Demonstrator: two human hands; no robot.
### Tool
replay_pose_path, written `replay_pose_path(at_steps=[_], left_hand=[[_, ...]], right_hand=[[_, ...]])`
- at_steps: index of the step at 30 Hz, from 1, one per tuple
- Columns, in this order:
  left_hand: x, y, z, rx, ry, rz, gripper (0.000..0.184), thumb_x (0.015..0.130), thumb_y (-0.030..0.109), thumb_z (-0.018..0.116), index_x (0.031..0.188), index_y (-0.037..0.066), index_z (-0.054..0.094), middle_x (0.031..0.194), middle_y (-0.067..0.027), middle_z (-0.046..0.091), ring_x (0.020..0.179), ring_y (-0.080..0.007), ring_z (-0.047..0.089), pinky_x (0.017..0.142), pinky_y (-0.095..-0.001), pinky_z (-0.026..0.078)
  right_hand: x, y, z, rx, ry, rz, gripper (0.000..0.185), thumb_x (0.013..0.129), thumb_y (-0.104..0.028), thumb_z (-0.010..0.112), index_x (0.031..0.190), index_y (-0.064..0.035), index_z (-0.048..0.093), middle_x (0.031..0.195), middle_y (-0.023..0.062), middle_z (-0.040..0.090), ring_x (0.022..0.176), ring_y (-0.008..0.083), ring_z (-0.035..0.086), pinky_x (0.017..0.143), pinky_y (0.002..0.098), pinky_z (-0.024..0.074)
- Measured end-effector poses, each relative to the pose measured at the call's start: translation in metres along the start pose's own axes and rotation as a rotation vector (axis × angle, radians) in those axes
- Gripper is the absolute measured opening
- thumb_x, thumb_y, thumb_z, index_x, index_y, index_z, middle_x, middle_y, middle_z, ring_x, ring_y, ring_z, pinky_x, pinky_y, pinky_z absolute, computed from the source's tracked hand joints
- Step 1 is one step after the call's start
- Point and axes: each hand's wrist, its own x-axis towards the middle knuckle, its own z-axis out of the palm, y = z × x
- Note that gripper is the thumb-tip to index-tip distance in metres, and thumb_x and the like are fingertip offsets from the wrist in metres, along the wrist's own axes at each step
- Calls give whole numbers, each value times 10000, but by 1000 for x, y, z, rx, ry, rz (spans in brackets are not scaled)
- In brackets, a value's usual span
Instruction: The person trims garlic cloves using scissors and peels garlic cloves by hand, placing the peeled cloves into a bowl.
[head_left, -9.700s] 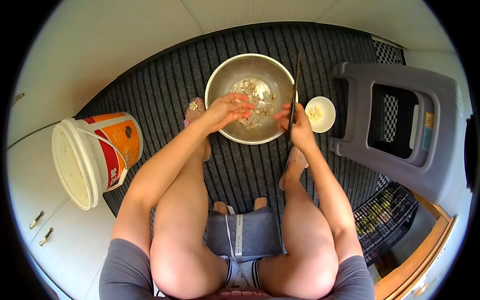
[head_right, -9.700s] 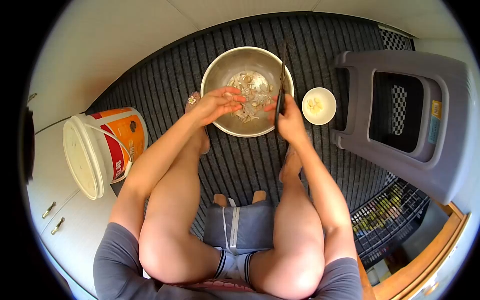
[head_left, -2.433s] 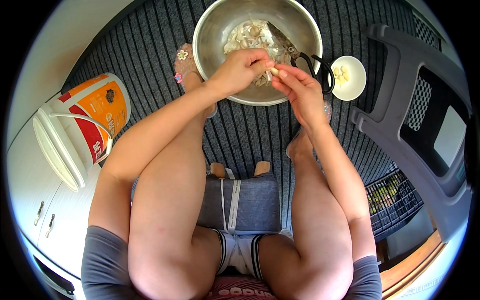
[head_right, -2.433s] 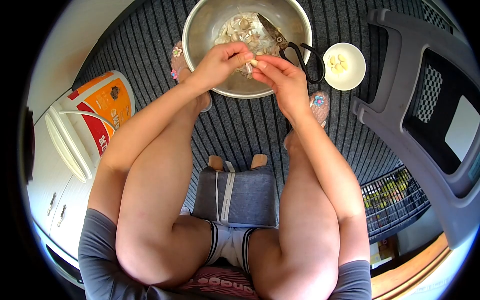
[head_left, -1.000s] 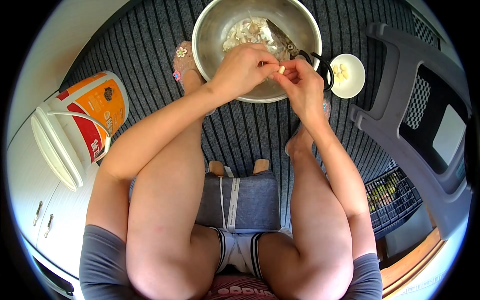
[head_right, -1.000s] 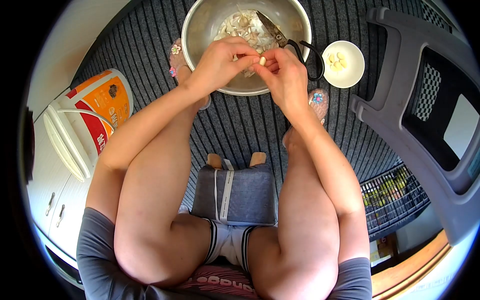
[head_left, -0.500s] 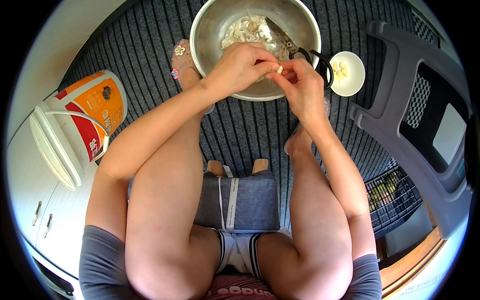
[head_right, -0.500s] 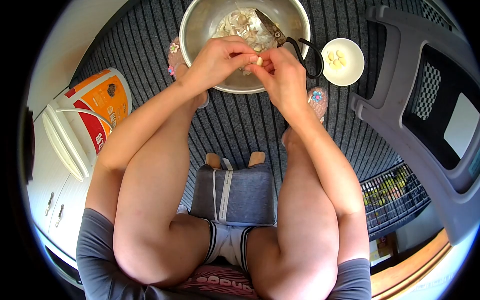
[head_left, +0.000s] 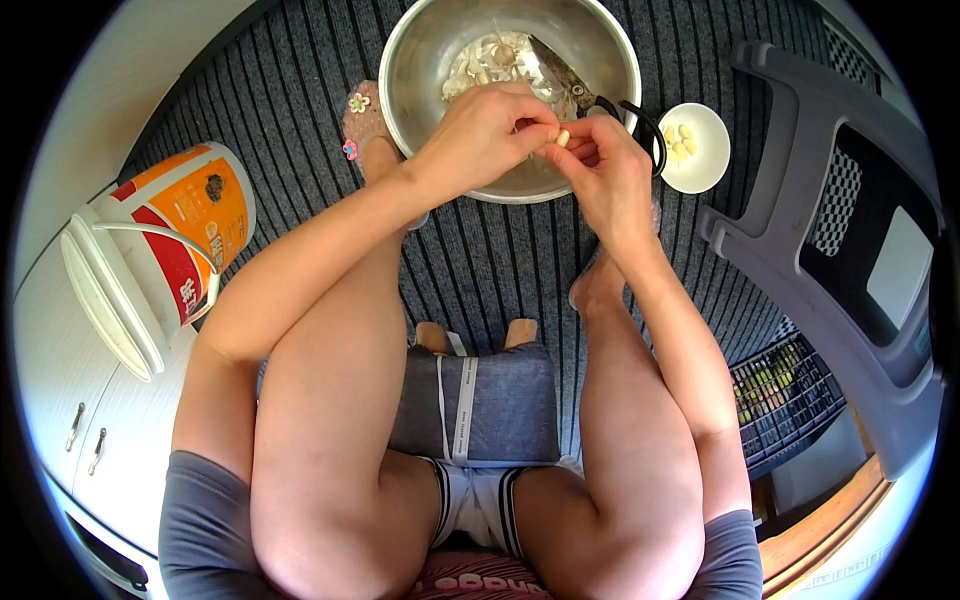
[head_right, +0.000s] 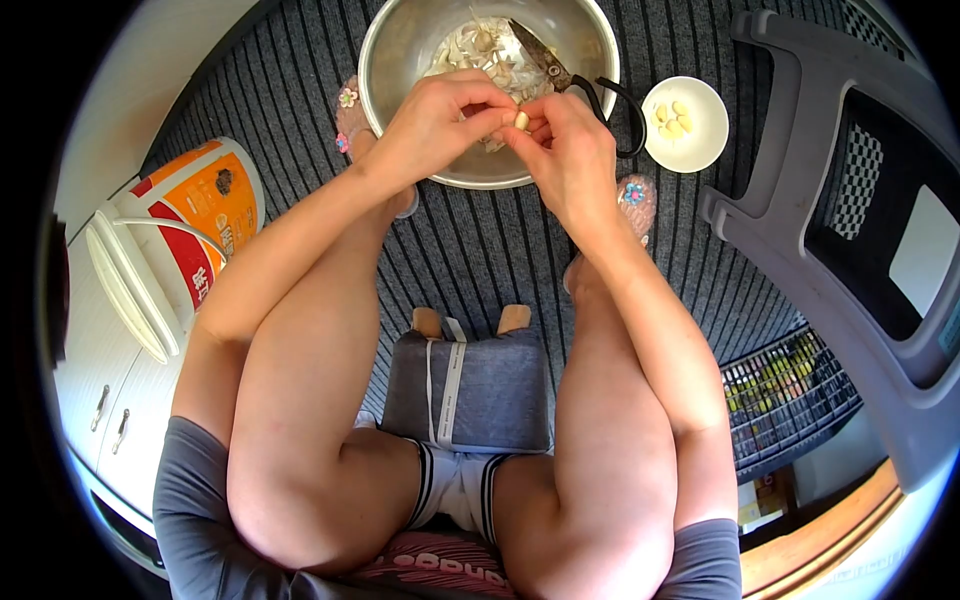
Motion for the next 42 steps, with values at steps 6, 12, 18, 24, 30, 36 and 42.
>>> replay_pose_path(at_steps=[6,12,18,24,30,36,42], left_hand=[[3,2,-3,66,-46,33,114,789,103,648,828,-4,640,754,-79,598,658,-172,575,611,-286,460],[1,-14,1,-100,-26,-206,125,809,115,631,840,-6,635,740,-68,589,662,-131,562,617,-271,450],[-4,-20,0,73,37,-191,146,819,133,630,869,-3,640,759,-83,608,662,-177,566,636,-302,459],[-7,-40,2,220,121,-91,123,831,66,539,811,-8,636,756,-171,604,798,-323,609,714,-415,471],[-5,-61,-5,448,21,-239,190,806,44,540,951,29,663,859,-154,628,854,-338,604,790,-439,482],[25,-67,10,530,-194,196,218,774,46,555,962,37,664,947,-136,616,884,-301,612,770,-403,528],[32,-80,39,725,-248,149,165,771,45,555,905,29,648,884,-120,577,859,-282,607,714,-377,543]], right_hand=[[-2,1,-1,-13,-26,-8,208,739,-80,753,893,-4,637,766,84,609,653,176,623,591,279,516],[-4,13,2,558,-77,272,214,792,-31,712,981,15,622,864,72,670,749,126,649,690,240,526],[1,16,-11,981,-103,513,286,880,-28,598,1160,26,581,1009,139,658,914,162,660,778,244,538],[-1,37,-46,955,-18,474,286,913,-87,554,1172,28,578,1051,130,653,861,180,664,720,249,549],[-1,91,-98,-42,264,465,270,851,-163,653,1082,-25,638,953,76,664,765,131,633,649,242,476],[2,72,-88,-382,317,229,272,813,-132,652,1073,-52,644,1022,110,630,711,200,627,690,328,499],[16,27,-66,-156,233,79,187,833,-97,636,1013,-52,657,824,69,623,651,158,600,601,273,479]])
